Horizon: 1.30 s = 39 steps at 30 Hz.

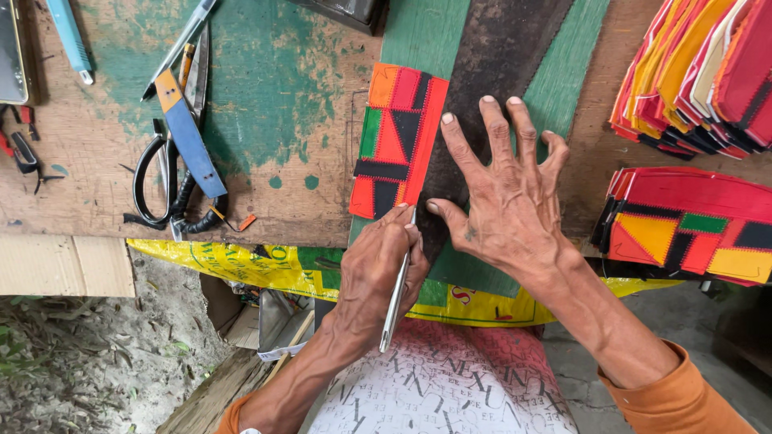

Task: The person uses a metal ruler and a utility knife to cut colorful patterned fabric pieces on a green work surface. They repeatedly align the ruler, score the fabric, and stack the cut pieces to the side.

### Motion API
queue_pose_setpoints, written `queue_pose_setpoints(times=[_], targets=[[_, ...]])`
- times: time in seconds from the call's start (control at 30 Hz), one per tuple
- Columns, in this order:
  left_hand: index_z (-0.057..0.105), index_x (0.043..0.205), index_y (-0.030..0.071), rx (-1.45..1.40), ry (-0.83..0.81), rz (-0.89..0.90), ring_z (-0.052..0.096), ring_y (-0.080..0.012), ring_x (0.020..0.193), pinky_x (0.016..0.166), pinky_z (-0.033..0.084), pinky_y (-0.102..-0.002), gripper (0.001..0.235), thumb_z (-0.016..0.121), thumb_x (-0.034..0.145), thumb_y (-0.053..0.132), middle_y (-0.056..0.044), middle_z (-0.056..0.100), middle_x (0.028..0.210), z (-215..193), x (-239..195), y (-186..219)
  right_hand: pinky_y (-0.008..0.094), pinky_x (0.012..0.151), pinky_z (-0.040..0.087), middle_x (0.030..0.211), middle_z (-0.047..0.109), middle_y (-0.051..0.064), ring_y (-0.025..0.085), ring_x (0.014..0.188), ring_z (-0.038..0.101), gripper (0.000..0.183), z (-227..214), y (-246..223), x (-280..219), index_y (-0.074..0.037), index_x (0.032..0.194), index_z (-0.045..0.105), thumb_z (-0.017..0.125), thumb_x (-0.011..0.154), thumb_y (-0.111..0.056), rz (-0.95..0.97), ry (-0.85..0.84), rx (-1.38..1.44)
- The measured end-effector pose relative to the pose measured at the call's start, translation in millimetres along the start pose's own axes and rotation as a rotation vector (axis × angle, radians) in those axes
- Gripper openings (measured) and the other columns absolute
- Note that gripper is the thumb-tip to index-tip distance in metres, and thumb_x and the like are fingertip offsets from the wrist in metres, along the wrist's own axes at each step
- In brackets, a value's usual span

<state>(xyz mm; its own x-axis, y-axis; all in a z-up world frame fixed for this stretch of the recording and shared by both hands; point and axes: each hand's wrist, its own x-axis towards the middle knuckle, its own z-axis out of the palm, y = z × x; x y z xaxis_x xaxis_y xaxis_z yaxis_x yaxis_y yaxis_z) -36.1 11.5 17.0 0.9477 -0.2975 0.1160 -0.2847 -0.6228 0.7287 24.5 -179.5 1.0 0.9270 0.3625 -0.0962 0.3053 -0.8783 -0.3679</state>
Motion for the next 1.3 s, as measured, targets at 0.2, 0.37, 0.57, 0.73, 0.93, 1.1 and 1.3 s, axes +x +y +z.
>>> queue_pose_setpoints(times=[0.2,0.37,0.57,0.73,0.93,1.1,1.3], targets=[[0.053,0.100,-0.004,-0.019,0.006,-0.001,0.068,-0.0441,0.115,0.100,0.055,-0.046,0.022,0.069,0.086,-0.008,-0.028,0.067,0.113,-0.2,-2.8,-2.6,0.069,0.104,0.028,0.157,0.032,0.026,0.045,0.146,0.025,0.092,0.0,0.4,0.1,-0.014,0.156,0.045,0.078,0.078,-0.049,-0.003,-0.006,0.003],[0.053,0.100,-0.004,-0.039,-0.017,-0.006,0.069,-0.0442,0.116,0.100,0.056,-0.047,0.022,0.068,0.084,-0.008,-0.027,0.067,0.108,-2.3,-2.8,-1.8,0.068,0.103,0.028,0.157,0.032,0.025,0.045,0.146,0.025,0.092,-0.3,-0.7,0.2,-0.014,0.156,0.045,0.078,0.078,-0.050,0.004,-0.014,-0.001],[0.052,0.099,-0.003,-0.038,-0.008,0.011,0.068,-0.0453,0.115,0.099,0.055,-0.047,0.023,0.069,0.084,-0.008,-0.029,0.067,0.111,1.0,-4.2,-6.4,0.068,0.104,0.028,0.157,0.032,0.025,0.045,0.146,0.026,0.092,-0.8,0.0,1.3,-0.014,0.156,0.044,0.078,0.078,-0.050,0.004,0.001,0.002],[0.054,0.101,-0.001,-0.086,-0.010,-0.023,0.071,-0.0401,0.111,0.099,0.058,-0.046,0.024,0.069,0.083,-0.007,-0.018,0.066,0.098,-4.7,-4.8,-5.1,0.068,0.103,0.028,0.156,0.033,0.025,0.044,0.145,0.026,0.092,-2.4,-2.6,0.9,-0.015,0.154,0.045,0.079,0.076,-0.050,0.004,-0.003,0.000],[0.059,0.118,-0.001,-0.243,0.147,-0.147,0.076,-0.0256,0.096,0.083,0.061,-0.036,0.023,0.063,0.095,-0.001,-0.021,0.071,0.124,-6.6,26.5,-9.4,0.067,0.103,0.028,0.156,0.034,0.024,0.044,0.145,0.026,0.093,-2.8,-2.6,0.2,-0.016,0.154,0.045,0.080,0.075,-0.049,0.011,0.018,0.028],[0.057,0.112,-0.001,-0.357,0.229,-0.167,0.076,-0.0259,0.110,0.089,0.063,-0.034,0.011,0.063,0.103,0.005,-0.022,0.070,0.127,33.9,65.3,-33.9,0.068,0.103,0.027,0.155,0.034,0.025,0.044,0.144,0.026,0.095,-4.5,-1.6,2.1,-0.016,0.153,0.045,0.081,0.072,-0.046,0.010,0.012,0.007],[0.058,0.112,-0.001,-0.312,0.219,-0.096,0.070,-0.0310,0.124,0.102,0.058,-0.037,0.012,0.063,0.103,0.004,-0.023,0.070,0.125,38.7,59.5,-42.2,0.067,0.103,0.027,0.155,0.034,0.024,0.043,0.145,0.026,0.095,-3.7,-1.0,0.6,-0.016,0.154,0.044,0.081,0.072,-0.046,0.017,-0.002,0.018]])
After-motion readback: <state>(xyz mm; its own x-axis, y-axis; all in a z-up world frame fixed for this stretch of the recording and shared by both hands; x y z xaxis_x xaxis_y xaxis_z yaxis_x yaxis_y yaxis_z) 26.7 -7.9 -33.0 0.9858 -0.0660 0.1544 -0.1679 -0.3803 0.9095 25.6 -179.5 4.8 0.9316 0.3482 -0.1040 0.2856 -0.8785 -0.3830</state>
